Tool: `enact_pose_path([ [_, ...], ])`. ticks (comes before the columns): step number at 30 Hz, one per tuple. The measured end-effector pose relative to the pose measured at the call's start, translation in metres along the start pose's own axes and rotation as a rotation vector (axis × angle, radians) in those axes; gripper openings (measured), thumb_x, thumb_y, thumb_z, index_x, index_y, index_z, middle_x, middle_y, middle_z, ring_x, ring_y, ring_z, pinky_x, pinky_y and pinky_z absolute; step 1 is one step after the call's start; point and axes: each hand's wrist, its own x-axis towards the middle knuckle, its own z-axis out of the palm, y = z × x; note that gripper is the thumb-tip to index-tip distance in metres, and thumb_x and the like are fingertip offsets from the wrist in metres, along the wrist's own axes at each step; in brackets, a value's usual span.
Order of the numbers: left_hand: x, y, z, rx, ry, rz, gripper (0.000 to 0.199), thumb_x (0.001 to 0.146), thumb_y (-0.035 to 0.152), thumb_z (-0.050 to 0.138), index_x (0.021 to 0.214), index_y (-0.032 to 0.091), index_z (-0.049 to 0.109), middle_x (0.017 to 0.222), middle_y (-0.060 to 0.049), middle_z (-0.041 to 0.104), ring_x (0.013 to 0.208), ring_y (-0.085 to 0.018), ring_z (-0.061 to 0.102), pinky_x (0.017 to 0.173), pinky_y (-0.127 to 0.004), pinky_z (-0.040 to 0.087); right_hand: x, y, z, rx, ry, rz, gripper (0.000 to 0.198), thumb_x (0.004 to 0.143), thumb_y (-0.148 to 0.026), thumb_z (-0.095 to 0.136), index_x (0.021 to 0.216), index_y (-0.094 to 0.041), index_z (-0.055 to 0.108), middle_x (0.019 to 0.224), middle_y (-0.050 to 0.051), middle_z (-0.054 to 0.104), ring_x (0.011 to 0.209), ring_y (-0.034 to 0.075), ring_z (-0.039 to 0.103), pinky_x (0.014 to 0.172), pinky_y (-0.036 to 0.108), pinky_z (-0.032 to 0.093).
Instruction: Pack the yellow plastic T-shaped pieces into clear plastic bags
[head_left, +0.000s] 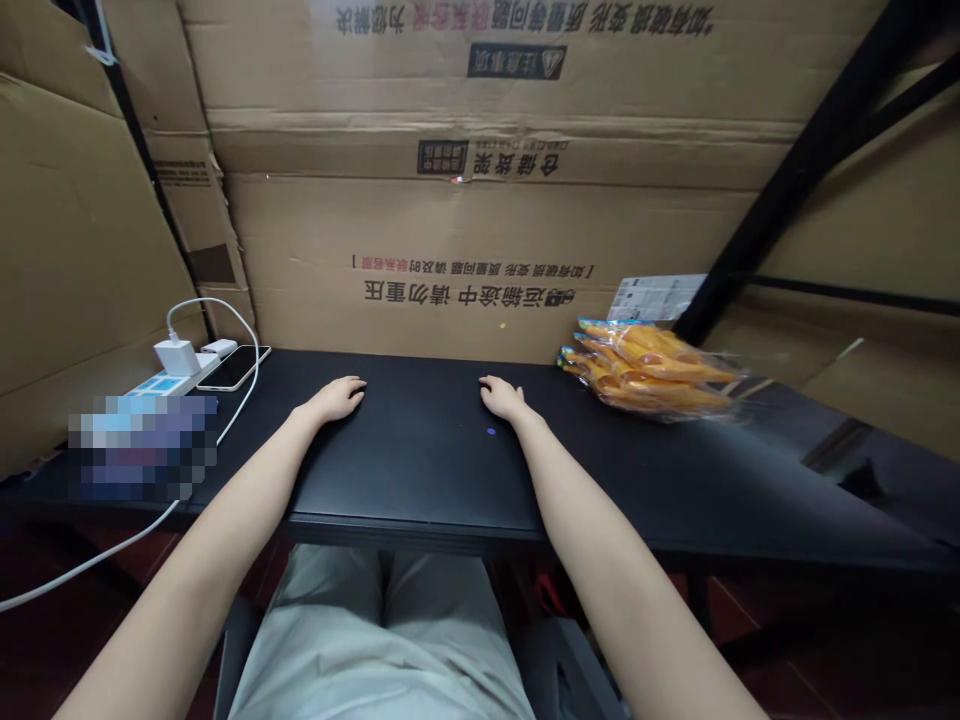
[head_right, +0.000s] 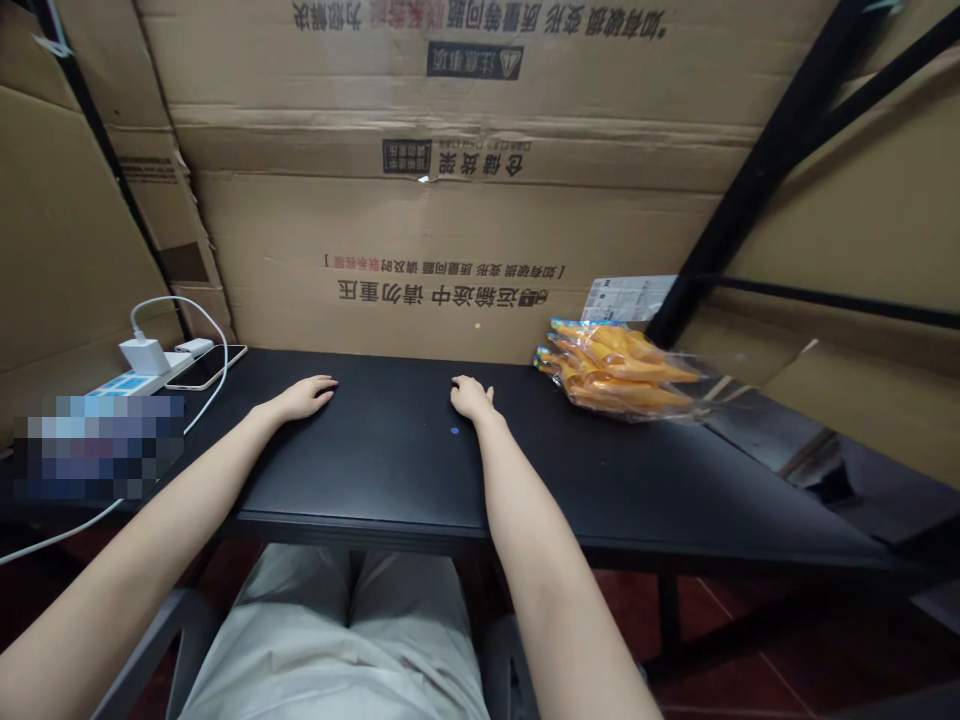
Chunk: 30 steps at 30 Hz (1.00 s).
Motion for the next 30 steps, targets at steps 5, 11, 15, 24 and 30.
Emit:
enact_pose_path([
  [5, -0.022, 0.011, -0.029, 0.225, 0.036, -0.229, 0.057, 0.085, 0.034, 0.043, 0.137, 0.013, 0.041, 0.144, -0.016, 0.038, 0.129, -0.032, 0.039, 0.103, -0.052, 0.033, -0.001, -0.001, 0.002, -0.004, 0.008, 0.002, 0.043, 0.089, -0.019, 0.034, 0.128, -0.017, 0.052, 0.145, 0.01, 0.039, 0.134, 0.025, 0.034, 0.108, 0.06, 0.016],
  [11, -0.067, 0.0, -0.052, 0.203, 0.364, -0.6, 0.066, 0.089, 0.046, 0.028, 0.148, 0.019, 0.015, 0.156, -0.01, 0.005, 0.141, -0.033, 0.004, 0.105, -0.065, 0.019, 0.001, 0.002, 0.004, 0.012, 0.033, 0.0, 0.042, 0.088, -0.019, 0.036, 0.127, -0.02, 0.054, 0.141, 0.009, 0.044, 0.132, 0.025, 0.037, 0.108, 0.06, 0.015],
  [15, -0.09, -0.028, -0.059, 0.051, 0.417, -0.798, 0.074, 0.086, 0.055, 0.023, 0.149, 0.018, 0.009, 0.156, -0.009, -0.005, 0.141, -0.035, -0.004, 0.103, -0.068, 0.017, 0.002, 0.002, 0.005, 0.015, 0.046, 0.006, 0.042, 0.088, -0.019, 0.037, 0.126, -0.021, 0.055, 0.141, 0.009, 0.044, 0.131, 0.026, 0.038, 0.108, 0.06, 0.016],
  [24, -0.093, -0.07, -0.046, -0.139, 0.435, -0.866, 0.087, 0.079, 0.066, 0.029, 0.148, 0.016, 0.012, 0.155, -0.013, -0.002, 0.139, -0.043, 0.002, 0.1, -0.072, 0.017, 0.001, 0.002, 0.005, 0.018, 0.051, -0.004, 0.042, 0.087, -0.018, 0.037, 0.125, -0.021, 0.055, 0.14, 0.009, 0.046, 0.13, 0.025, 0.039, 0.108, 0.061, 0.016],
  [30, -0.086, -0.057, -0.046, -0.113, 0.459, -0.846, 0.081, 0.083, 0.061, 0.027, 0.148, 0.016, 0.011, 0.155, -0.012, -0.003, 0.14, -0.039, 0.001, 0.101, -0.071, 0.011, 0.0, 0.001, 0.004, 0.02, 0.046, -0.002, 0.042, 0.087, -0.018, 0.037, 0.125, -0.021, 0.055, 0.14, 0.009, 0.046, 0.13, 0.025, 0.039, 0.108, 0.06, 0.016],
])
